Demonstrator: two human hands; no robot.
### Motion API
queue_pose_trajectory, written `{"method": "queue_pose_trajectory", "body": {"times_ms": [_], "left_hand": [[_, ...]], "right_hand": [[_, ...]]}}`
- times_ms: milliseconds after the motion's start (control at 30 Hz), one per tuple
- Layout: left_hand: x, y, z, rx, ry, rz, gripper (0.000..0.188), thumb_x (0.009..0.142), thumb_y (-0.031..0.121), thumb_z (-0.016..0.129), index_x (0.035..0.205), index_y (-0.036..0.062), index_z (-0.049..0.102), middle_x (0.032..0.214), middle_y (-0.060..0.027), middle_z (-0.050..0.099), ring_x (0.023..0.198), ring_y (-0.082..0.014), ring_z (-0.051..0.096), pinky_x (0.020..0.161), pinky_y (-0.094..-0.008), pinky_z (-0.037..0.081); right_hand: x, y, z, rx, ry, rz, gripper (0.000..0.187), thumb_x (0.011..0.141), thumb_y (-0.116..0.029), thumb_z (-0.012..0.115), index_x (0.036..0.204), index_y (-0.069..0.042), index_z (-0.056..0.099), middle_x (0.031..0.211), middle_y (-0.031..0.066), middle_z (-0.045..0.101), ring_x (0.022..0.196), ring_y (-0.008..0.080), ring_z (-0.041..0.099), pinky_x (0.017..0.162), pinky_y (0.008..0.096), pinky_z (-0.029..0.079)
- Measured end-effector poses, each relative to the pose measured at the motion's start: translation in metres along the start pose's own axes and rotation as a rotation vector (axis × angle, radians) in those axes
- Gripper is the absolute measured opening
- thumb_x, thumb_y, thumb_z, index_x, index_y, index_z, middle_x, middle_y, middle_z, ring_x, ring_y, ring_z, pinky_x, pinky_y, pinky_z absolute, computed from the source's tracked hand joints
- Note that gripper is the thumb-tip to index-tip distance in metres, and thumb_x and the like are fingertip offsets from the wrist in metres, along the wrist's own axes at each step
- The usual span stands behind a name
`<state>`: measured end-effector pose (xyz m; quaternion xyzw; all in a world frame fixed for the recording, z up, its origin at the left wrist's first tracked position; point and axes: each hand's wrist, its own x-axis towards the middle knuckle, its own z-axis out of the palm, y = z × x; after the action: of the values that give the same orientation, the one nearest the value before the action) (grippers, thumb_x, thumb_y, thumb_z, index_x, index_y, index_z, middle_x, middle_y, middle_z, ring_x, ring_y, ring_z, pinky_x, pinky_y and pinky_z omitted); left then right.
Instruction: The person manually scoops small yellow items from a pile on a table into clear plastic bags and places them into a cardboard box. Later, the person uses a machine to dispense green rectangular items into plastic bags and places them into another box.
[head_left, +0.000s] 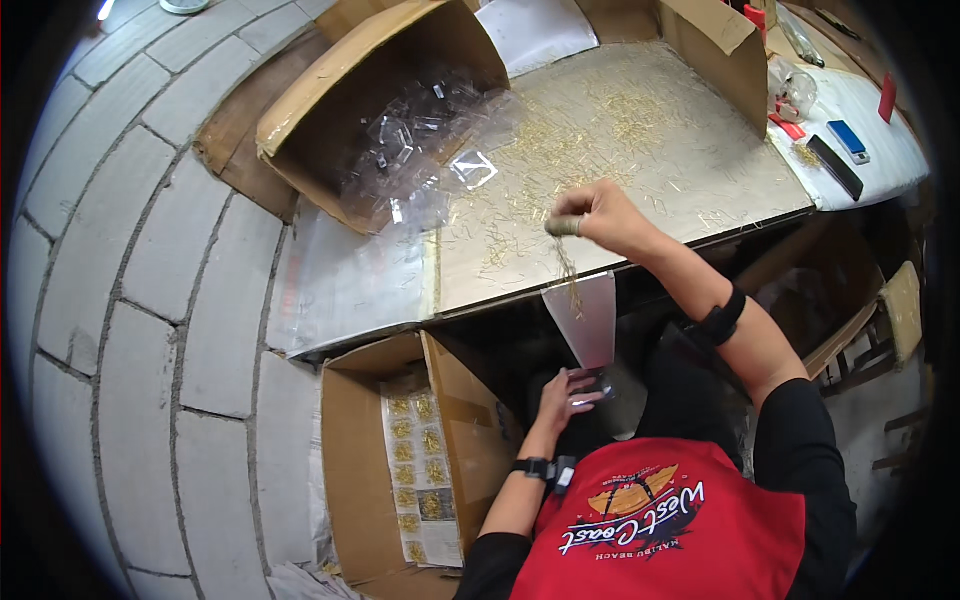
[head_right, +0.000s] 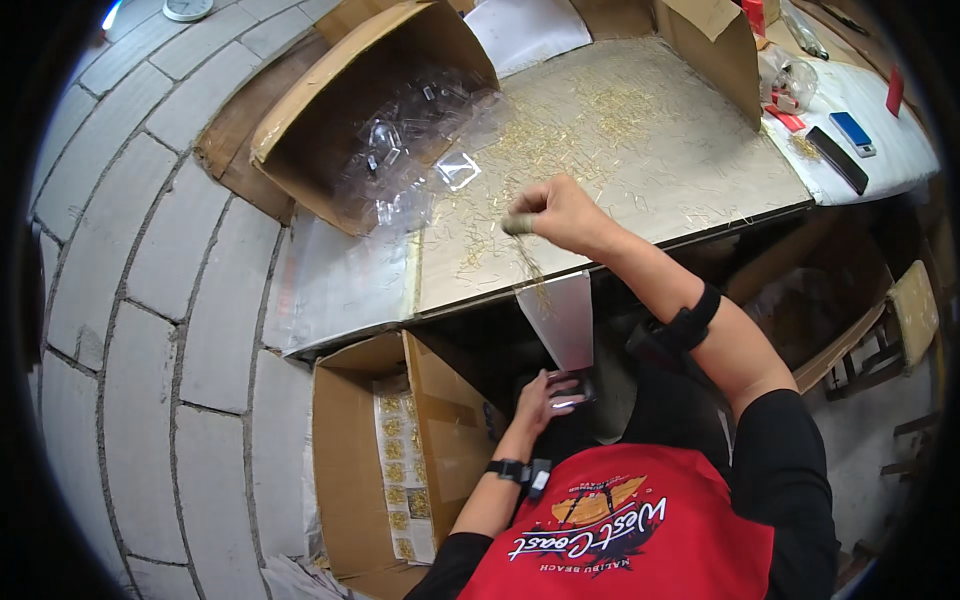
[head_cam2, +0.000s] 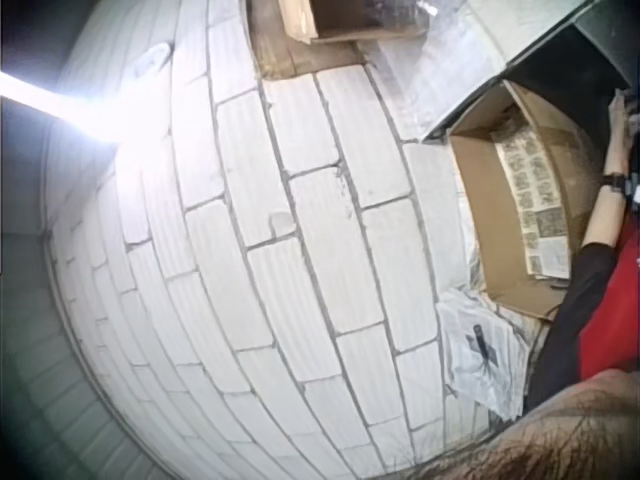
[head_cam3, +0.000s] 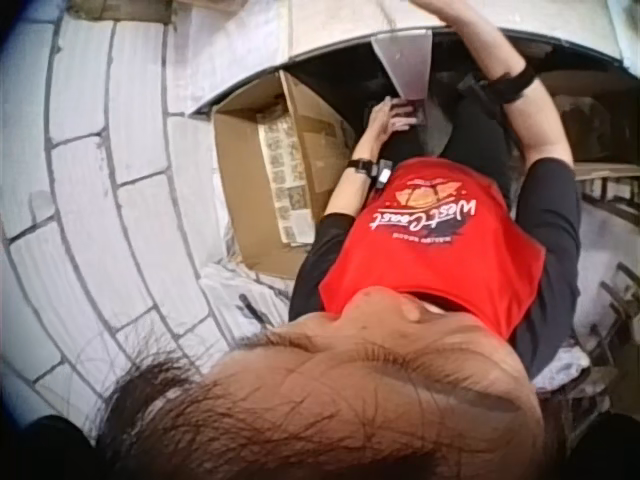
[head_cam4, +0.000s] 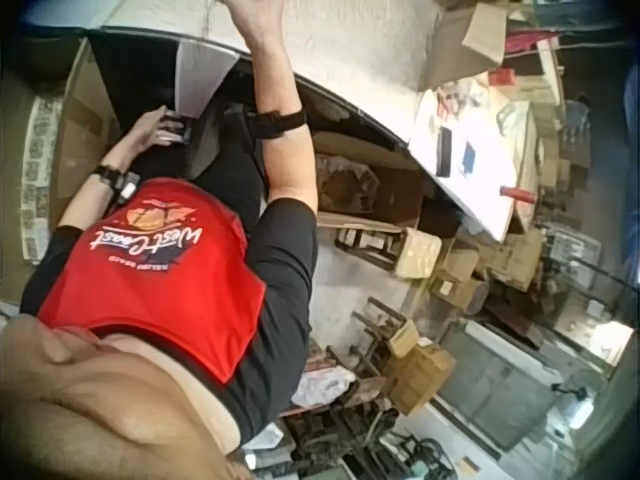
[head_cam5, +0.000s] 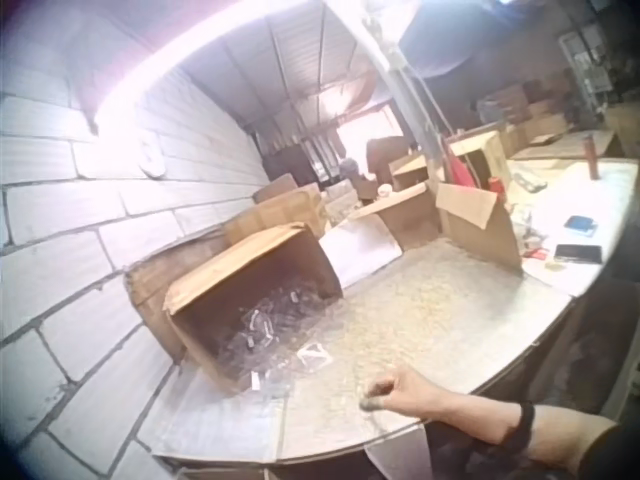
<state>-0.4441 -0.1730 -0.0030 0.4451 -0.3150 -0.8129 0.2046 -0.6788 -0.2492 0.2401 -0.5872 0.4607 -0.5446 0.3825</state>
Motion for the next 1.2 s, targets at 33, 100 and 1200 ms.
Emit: {"method": "queue_pose_trajectory", "body": {"times_ms": [33,100,1200], "left_hand": [[0.013,-0.002,0.007,-0.054,-0.041,0.021,0.052,0.097,0.042,0.027,0.125,0.0002,0.041,0.119,-0.0213,0.054,0.093,-0.0360,0.063,0.064,-0.0354,0.054],[0.025,0.001,0.018,-0.201,-0.087,0.034,0.052,0.097,0.042,0.024,0.130,0.0033,0.036,0.120,-0.0204,0.053,0.095,-0.0396,0.061,0.058,-0.0325,0.054],[-0.033,-0.005,0.010,-0.187,-0.118,0.146,0.030,0.093,0.022,0.044,0.108,-0.0015,0.054,0.096,-0.0134,0.062,0.077,-0.0206,0.065,0.059,-0.0296,0.055]], "right_hand": [[0.001,0.017,-0.003,-0.215,-0.086,0.086,0.021,0.071,-0.015,0.071,0.085,0.001,0.067,0.074,0.0097,0.066,0.069,0.0147,0.061,0.066,0.0288,0.048],[-0.009,0.042,-0.003,-0.825,0.020,0.066,0.028,0.070,-0.016,0.070,0.093,0.000,0.066,0.085,0.0152,0.066,0.078,0.0232,0.064,0.070,0.0333,0.049],[-0.187,0.092,0.049,-0.344,-0.288,-0.019,0.035,0.072,0.010,0.051,0.104,0.000,0.058,0.102,0.0187,0.060,0.097,0.0350,0.058,0.084,0.0369,0.047]]}}
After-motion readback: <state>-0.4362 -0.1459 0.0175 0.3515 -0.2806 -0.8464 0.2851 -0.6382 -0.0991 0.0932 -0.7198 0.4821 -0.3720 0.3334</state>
